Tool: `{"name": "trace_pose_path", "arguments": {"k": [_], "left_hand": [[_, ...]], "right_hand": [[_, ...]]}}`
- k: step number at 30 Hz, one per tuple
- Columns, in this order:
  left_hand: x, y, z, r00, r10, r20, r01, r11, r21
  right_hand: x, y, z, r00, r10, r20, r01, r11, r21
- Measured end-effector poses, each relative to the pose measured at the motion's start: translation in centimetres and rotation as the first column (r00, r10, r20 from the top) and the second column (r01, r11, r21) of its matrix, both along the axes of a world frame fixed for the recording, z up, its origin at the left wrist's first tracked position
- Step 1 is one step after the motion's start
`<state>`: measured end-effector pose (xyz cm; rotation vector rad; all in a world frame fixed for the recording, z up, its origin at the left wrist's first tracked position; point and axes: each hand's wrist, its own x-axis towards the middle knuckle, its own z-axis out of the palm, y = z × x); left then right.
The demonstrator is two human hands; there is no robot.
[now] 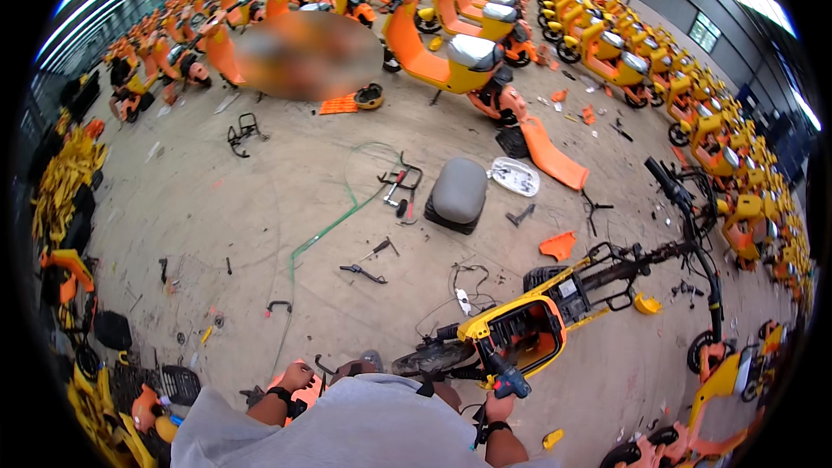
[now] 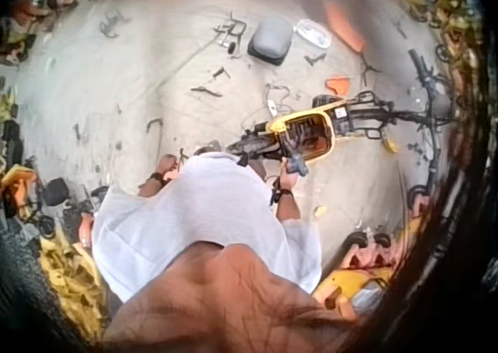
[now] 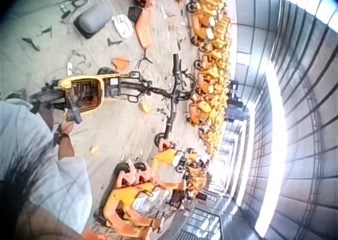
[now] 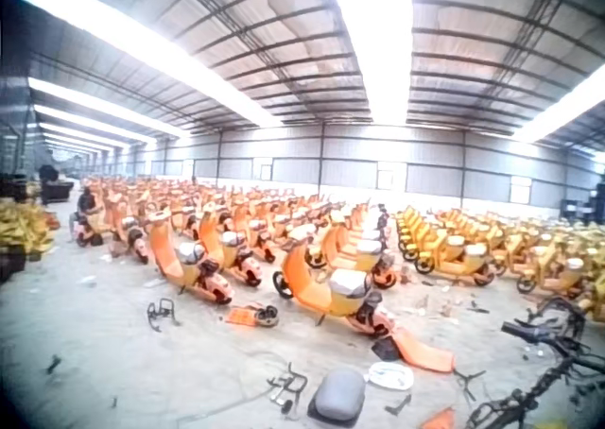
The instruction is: The person assembles a yellow electric scooter in a workshop filled with similar units. They use a power drill to attach a yellow plastic body panel to the rear of the scooter frame, then move to the front to attach the handlebar assembly.
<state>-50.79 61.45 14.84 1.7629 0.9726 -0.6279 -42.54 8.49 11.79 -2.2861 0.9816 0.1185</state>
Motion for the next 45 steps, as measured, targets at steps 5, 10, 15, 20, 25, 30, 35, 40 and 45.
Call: {"name": "trace_pose_path", "arguments": {"k": [5,10,15,20,25,30,35,40,45], "left_hand": [[-2.4,0.2,1.6,0.999,0.044,-0.003,-0.044,0.996,0.081],[-3.6,-0.6,2.9,0.984,0.156,0.084,-0.162,0.985,0.062],[-7.6,-0.9,2.4,0.974,0.199,0.111,-0.203,0.979,0.023],[-6.5,0.3,6.1,0.986,-0.091,-0.137,0.119,0.970,0.214],[-3.7,8.5,2.1,0.985,0.002,-0.171,0.008,0.998,0.056],[3.4,19.2,-4.6,0.998,0.064,0.006,-0.063,0.993,-0.104],[11.8,23.8,-0.1,0.933,0.331,0.141,-0.302,0.934,-0.189],[8.6,27.9,-3.6,0.956,0.283,0.079,-0.263,0.944,-0.201],[3.1,30.4,-3.5,0.969,0.191,-0.160,-0.217,0.962,-0.167]], "right_hand": [[-0.2,1.0,-0.4,0.996,-0.029,0.079,0.028,0.999,0.016],[-1.0,0.9,-2.0,0.993,-0.072,0.093,0.066,0.996,0.060],[-0.2,0.6,-3.9,0.991,-0.137,-0.004,0.137,0.985,0.107],[-0.3,1.2,-3.5,0.940,-0.330,0.086,0.308,0.930,0.201],[-2.1,5.4,-1.3,0.873,-0.451,0.185,0.420,0.889,0.182],[-4.9,12.7,2.3,0.877,-0.470,0.102,0.454,0.879,0.146],[-6.1,17.7,3.8,0.916,-0.366,-0.167,0.374,0.927,0.023],[-4.4,20.2,3.5,0.853,-0.272,-0.445,0.329,0.943,0.055],[-6.5,21.0,-1.1,0.815,-0.334,-0.473,0.473,0.855,0.211]]}}
